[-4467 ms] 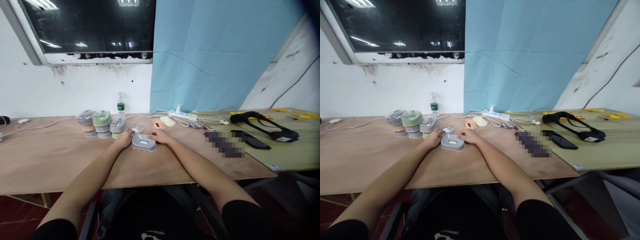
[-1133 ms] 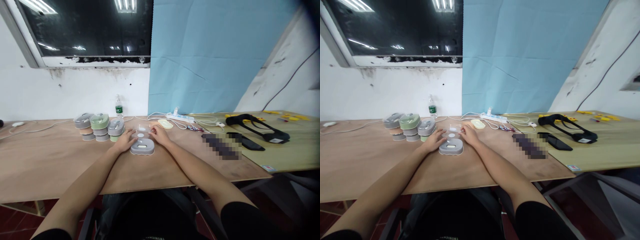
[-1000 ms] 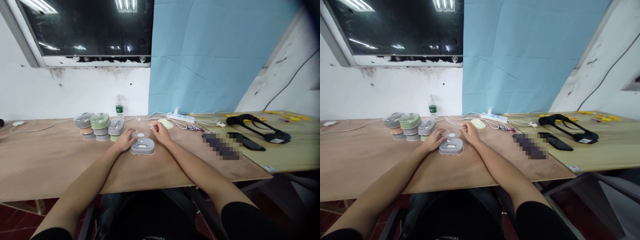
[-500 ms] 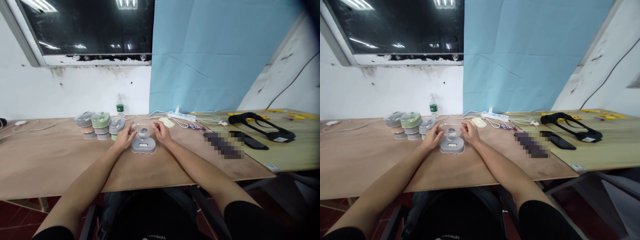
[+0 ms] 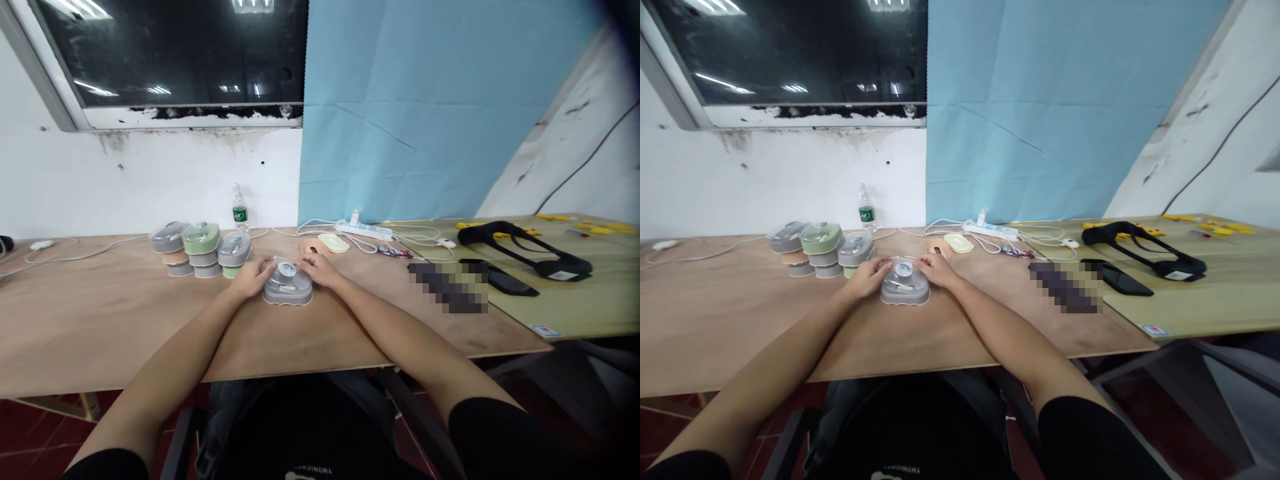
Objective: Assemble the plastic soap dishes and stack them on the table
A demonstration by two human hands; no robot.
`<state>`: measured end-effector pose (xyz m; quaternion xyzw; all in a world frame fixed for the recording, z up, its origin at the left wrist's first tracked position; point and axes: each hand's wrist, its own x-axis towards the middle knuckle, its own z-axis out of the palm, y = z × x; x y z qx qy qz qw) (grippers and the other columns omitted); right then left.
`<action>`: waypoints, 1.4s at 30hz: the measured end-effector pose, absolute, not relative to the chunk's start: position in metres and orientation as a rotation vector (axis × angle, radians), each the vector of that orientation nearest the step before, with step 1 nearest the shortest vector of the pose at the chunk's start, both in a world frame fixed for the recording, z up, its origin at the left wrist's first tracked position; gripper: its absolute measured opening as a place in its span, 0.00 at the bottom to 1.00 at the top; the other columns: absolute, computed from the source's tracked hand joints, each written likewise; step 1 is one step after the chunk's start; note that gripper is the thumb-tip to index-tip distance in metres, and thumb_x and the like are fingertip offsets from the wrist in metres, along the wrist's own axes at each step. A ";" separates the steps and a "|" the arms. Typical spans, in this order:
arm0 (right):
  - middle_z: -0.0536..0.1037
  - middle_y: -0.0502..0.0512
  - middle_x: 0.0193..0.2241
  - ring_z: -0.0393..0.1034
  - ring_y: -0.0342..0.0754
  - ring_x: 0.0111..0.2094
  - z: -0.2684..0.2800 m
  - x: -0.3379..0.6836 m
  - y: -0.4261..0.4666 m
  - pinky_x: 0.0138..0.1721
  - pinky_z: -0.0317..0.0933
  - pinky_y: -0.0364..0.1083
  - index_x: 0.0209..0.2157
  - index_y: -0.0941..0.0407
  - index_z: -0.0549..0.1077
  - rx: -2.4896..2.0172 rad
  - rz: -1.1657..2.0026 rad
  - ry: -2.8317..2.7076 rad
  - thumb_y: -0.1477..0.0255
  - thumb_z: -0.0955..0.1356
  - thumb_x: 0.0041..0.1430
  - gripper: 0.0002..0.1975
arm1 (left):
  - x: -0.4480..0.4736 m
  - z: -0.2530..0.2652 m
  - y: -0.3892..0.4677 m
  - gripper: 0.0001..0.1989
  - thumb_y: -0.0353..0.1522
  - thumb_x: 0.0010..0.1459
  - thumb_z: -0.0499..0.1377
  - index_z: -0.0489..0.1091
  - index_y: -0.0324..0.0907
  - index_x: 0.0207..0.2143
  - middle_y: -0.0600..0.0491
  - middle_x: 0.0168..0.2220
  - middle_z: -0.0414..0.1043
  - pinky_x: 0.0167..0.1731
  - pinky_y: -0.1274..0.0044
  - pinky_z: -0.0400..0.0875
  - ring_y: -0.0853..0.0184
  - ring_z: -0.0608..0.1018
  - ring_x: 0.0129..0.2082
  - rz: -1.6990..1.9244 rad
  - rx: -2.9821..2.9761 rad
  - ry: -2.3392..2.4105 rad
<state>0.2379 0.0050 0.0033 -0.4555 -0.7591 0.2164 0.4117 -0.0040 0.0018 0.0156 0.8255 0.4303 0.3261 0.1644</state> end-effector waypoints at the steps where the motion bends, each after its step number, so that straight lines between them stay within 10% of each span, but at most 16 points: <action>1: 0.73 0.51 0.22 0.63 0.44 0.26 0.004 0.239 0.005 0.27 0.54 0.42 0.29 0.59 0.75 -1.168 0.564 -1.934 0.59 0.64 0.55 0.17 | -0.005 0.015 0.002 0.30 0.52 0.60 0.47 0.68 0.39 0.51 0.47 0.37 0.76 0.38 0.72 0.68 0.60 0.76 0.36 0.872 2.379 1.233; 8: 0.72 0.50 0.24 0.63 0.44 0.28 0.006 0.242 0.004 0.28 0.53 0.41 0.27 0.59 0.74 -1.210 0.651 -2.036 0.56 0.65 0.54 0.19 | -0.009 0.016 0.001 0.28 0.53 0.60 0.43 0.70 0.42 0.41 0.50 0.35 0.75 0.35 0.73 0.66 0.62 0.76 0.34 0.644 2.468 1.162; 17: 0.66 0.48 0.20 0.58 0.41 0.24 0.008 0.245 0.003 0.25 0.49 0.41 0.24 0.59 0.71 -1.193 0.655 -2.006 0.56 0.67 0.51 0.19 | -0.009 0.017 -0.003 0.41 0.54 0.54 0.53 0.50 0.42 0.63 0.47 0.41 0.74 0.40 0.70 0.68 0.58 0.77 0.39 0.504 2.527 1.077; 22: 0.66 0.47 0.19 0.57 0.41 0.22 0.006 0.246 0.003 0.23 0.49 0.40 0.25 0.59 0.72 -1.184 0.592 -1.976 0.57 0.67 0.51 0.18 | -0.005 0.019 -0.007 0.43 0.55 0.51 0.56 0.52 0.42 0.63 0.41 0.55 0.67 0.49 0.66 0.65 0.53 0.71 0.52 0.477 2.534 0.972; 33: 0.67 0.47 0.17 0.58 0.40 0.21 0.003 0.250 0.006 0.23 0.50 0.40 0.26 0.59 0.73 -1.144 0.406 -1.971 0.59 0.67 0.53 0.16 | 0.001 0.029 -0.022 0.54 0.55 0.35 0.66 0.53 0.46 0.63 0.44 0.51 0.71 0.45 0.68 0.67 0.51 0.75 0.47 0.465 2.689 0.931; 42: 0.66 0.47 0.17 0.56 0.40 0.20 0.003 0.250 0.007 0.23 0.50 0.41 0.23 0.59 0.72 -1.074 0.398 -1.901 0.57 0.67 0.51 0.18 | 0.003 0.018 -0.017 0.48 0.53 0.44 0.62 0.52 0.45 0.64 0.42 0.59 0.59 0.52 0.64 0.63 0.51 0.69 0.54 0.555 2.709 0.830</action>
